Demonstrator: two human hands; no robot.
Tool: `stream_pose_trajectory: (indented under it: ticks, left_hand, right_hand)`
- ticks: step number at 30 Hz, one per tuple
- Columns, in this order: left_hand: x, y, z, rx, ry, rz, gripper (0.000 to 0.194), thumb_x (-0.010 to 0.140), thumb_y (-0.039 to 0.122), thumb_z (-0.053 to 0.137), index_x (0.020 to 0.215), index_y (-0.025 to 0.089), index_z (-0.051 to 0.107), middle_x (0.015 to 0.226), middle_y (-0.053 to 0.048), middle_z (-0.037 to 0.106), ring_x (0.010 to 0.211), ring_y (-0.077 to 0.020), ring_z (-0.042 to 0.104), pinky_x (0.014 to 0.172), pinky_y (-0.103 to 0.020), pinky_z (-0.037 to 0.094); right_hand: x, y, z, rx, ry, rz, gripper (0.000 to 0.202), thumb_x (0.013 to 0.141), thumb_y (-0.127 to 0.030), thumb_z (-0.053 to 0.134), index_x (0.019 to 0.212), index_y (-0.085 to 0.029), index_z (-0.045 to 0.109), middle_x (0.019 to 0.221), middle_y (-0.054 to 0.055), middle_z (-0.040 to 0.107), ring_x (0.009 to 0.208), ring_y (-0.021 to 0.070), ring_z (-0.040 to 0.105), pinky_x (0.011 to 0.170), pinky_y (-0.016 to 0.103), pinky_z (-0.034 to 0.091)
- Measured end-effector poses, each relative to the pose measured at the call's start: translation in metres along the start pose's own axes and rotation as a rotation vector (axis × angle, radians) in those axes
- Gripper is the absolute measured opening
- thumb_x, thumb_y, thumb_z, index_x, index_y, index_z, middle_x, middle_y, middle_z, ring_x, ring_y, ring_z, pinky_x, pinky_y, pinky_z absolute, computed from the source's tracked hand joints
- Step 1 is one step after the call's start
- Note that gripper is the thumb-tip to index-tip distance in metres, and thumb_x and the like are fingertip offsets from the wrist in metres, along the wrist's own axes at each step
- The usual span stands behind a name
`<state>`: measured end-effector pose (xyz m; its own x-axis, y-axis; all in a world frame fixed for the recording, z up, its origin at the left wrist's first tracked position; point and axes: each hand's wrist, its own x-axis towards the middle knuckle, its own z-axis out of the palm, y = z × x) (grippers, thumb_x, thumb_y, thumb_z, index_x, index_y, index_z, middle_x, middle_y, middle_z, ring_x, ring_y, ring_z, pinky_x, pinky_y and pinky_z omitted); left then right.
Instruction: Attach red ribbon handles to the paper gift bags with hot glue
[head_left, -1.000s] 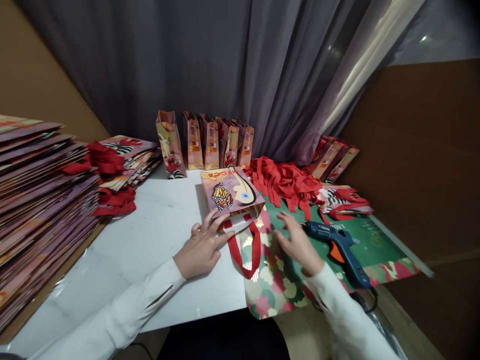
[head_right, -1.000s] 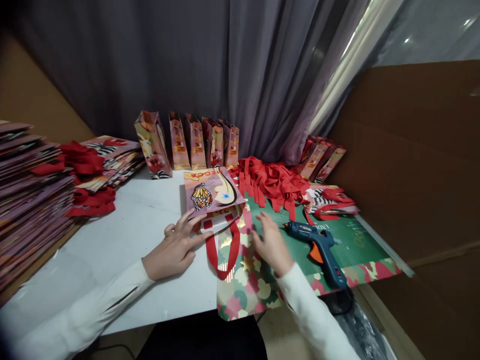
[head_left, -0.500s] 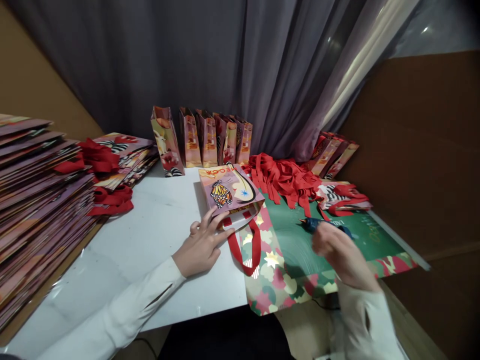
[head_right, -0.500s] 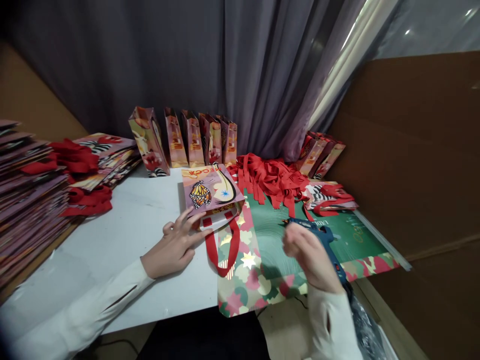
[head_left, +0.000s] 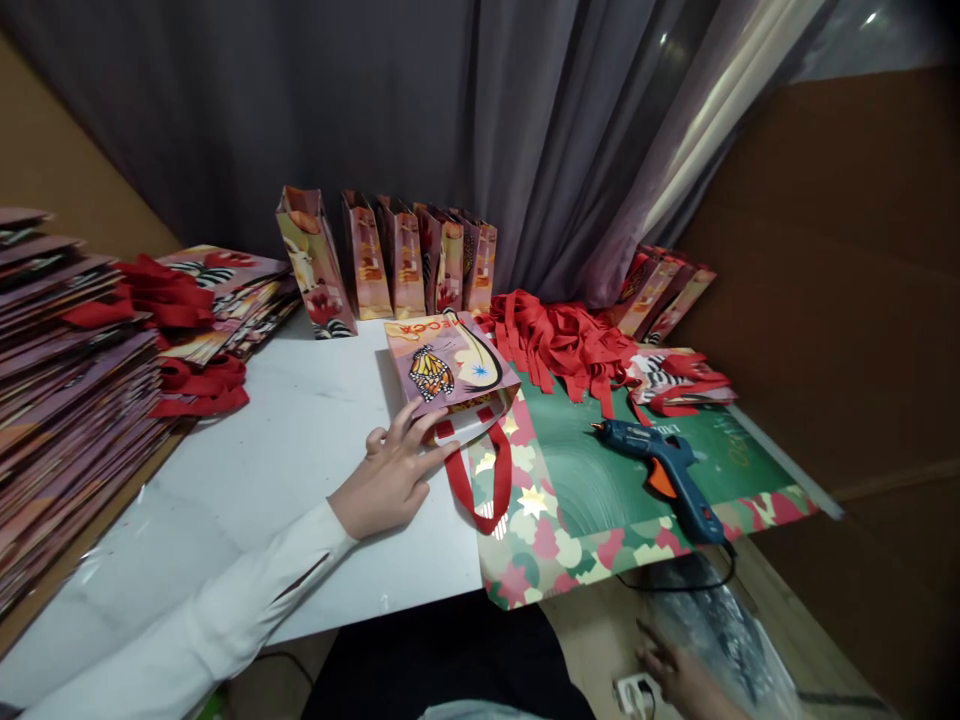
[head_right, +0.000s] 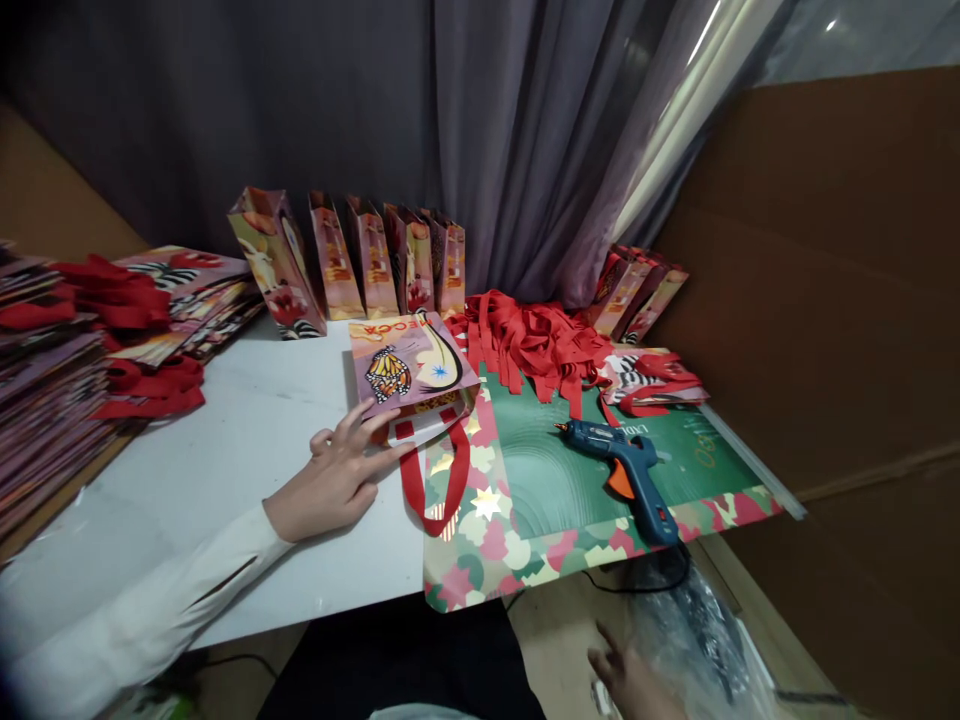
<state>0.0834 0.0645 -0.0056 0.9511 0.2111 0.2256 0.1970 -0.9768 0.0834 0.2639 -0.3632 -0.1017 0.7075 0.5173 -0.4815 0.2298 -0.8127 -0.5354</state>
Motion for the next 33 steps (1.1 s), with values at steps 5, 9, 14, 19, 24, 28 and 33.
stream_pose_trajectory:
  ticks: [5, 9, 14, 19, 24, 28, 33]
  left_hand:
    - [0.002, 0.000, 0.002, 0.033, 0.022, 0.009, 0.065, 0.075, 0.013, 0.046, 0.135, 0.038, 0.051, 0.153, -0.010, 0.027, 0.142, -0.0413, 0.015, 0.085, -0.051, 0.037]
    - [0.002, 0.001, 0.006, 0.075, 0.076, 0.007, 0.059, 0.078, 0.013, 0.043, 0.131, 0.036, 0.055, 0.150, -0.011, 0.032, 0.141, -0.0406, 0.018, 0.082, -0.049, 0.038]
    - [0.002, 0.002, 0.010, 0.107, 0.125, 0.002, 0.056, 0.081, 0.012, 0.042, 0.131, 0.034, 0.055, 0.148, -0.011, 0.036, 0.141, -0.0398, 0.020, 0.080, -0.046, 0.039]
    - [0.002, 0.002, 0.012, 0.118, 0.167, 0.003, 0.054, 0.083, 0.014, 0.046, 0.133, 0.036, 0.053, 0.148, -0.008, 0.038, 0.141, -0.0368, 0.022, 0.078, -0.042, 0.037]
    - [0.007, 0.003, 0.012, 0.167, 0.275, -0.036, 0.032, 0.091, 0.021, 0.050, 0.118, 0.032, 0.063, 0.135, -0.006, 0.054, 0.136, -0.0320, 0.034, 0.078, -0.041, 0.032]
    - [0.013, 0.002, 0.011, 0.207, 0.399, -0.069, 0.017, 0.094, 0.022, 0.051, 0.088, 0.025, 0.067, 0.109, -0.002, 0.069, 0.126, -0.0285, 0.046, 0.083, -0.044, 0.027]
    - [0.017, 0.001, 0.015, 0.270, 0.441, -0.067, 0.013, 0.095, 0.019, 0.051, 0.092, 0.022, 0.064, 0.099, -0.003, 0.071, 0.124, -0.0265, 0.050, 0.080, -0.042, 0.025]
  right_hand:
    - [-0.040, -0.070, -0.068, 0.185, -0.171, -0.172, 0.053, 0.084, -0.058, 0.054, 0.133, -0.038, 0.056, 0.140, 0.005, 0.055, 0.118, 0.0293, 0.060, 0.103, 0.043, 0.045]
    - [-0.031, -0.159, -0.092, 0.847, -0.162, -0.694, 0.067, 0.085, -0.075, 0.027, 0.141, -0.043, 0.042, 0.152, 0.001, 0.040, 0.137, 0.0308, 0.039, 0.106, 0.053, 0.040]
    - [0.011, -0.243, -0.078, 1.165, -0.522, -0.790, 0.068, 0.089, -0.068, 0.002, 0.140, -0.045, 0.041, 0.157, -0.006, 0.027, 0.144, 0.0276, 0.027, 0.100, 0.060, 0.041]
    - [0.021, -0.275, -0.068, 1.200, -0.707, -0.781, 0.067, 0.091, -0.066, 0.002, 0.142, -0.042, 0.038, 0.159, -0.003, 0.025, 0.144, 0.0282, 0.026, 0.100, 0.060, 0.040]
    - [0.042, -0.283, -0.067, 0.997, -0.603, -0.759, 0.069, 0.091, -0.068, 0.004, 0.143, -0.036, 0.036, 0.155, 0.003, 0.033, 0.138, 0.0266, 0.038, 0.096, 0.052, 0.046]
    - [0.082, -0.283, -0.060, 0.484, -0.425, -0.777, 0.049, 0.093, -0.054, 0.039, 0.121, -0.019, 0.059, 0.119, 0.015, 0.066, 0.109, 0.0248, 0.063, 0.095, 0.044, 0.048]
    - [0.111, -0.283, -0.032, -0.224, 0.132, -0.838, 0.031, 0.090, -0.021, 0.046, 0.117, -0.016, 0.063, 0.120, 0.013, 0.065, 0.110, 0.0246, 0.060, 0.096, 0.039, 0.047]
